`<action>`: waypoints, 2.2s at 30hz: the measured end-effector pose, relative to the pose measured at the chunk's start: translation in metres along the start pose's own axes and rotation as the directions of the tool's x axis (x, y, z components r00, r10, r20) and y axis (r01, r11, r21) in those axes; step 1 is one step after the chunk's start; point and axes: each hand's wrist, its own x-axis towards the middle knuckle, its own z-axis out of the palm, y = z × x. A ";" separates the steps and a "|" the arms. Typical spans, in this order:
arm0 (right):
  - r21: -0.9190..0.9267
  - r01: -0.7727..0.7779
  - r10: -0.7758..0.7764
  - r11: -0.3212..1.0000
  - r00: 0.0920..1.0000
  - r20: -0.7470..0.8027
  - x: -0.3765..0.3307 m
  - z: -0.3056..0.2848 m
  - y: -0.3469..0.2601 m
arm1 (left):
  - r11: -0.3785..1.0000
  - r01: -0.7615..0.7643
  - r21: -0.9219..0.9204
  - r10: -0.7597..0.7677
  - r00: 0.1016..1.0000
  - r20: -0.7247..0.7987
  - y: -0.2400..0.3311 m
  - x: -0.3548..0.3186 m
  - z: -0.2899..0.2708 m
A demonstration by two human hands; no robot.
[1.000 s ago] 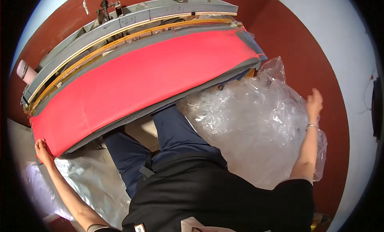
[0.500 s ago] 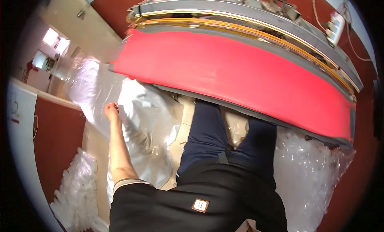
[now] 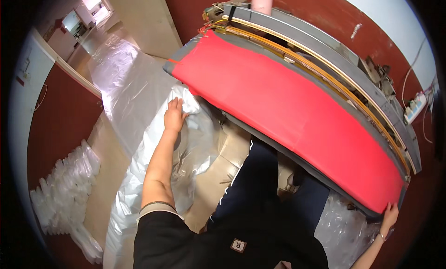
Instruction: The person repeatedly places plastic film on a sealing machine to seal and detach plastic bags, then picks up and holds a smartphone.
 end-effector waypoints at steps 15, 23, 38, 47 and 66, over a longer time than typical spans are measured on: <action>0.406 0.886 -0.825 0.224 0.394 -0.404 -0.040 -0.114 -0.434 | 0.816 0.347 -0.462 -0.366 0.929 0.053 -0.030 -0.011 0.000; 0.992 0.012 -0.973 0.128 0.197 0.123 -0.098 -0.037 -0.721 | 0.974 0.224 -0.043 -0.206 0.944 0.257 -0.054 -0.042 -0.024; 0.887 -0.249 -0.879 0.388 0.190 0.437 -0.113 0.000 -0.862 | 0.984 0.180 0.014 -0.178 0.955 0.237 -0.072 -0.049 -0.003; 0.887 -0.430 -0.901 0.169 0.297 0.316 -0.124 -0.005 -0.865 | 0.970 0.192 -0.146 -0.180 0.979 0.096 -0.068 -0.051 -0.009; 0.933 -0.320 -0.642 -0.163 0.753 0.146 -0.128 -0.072 -0.894 | 0.841 0.205 -0.501 -0.214 0.976 0.039 -0.117 -0.089 -0.027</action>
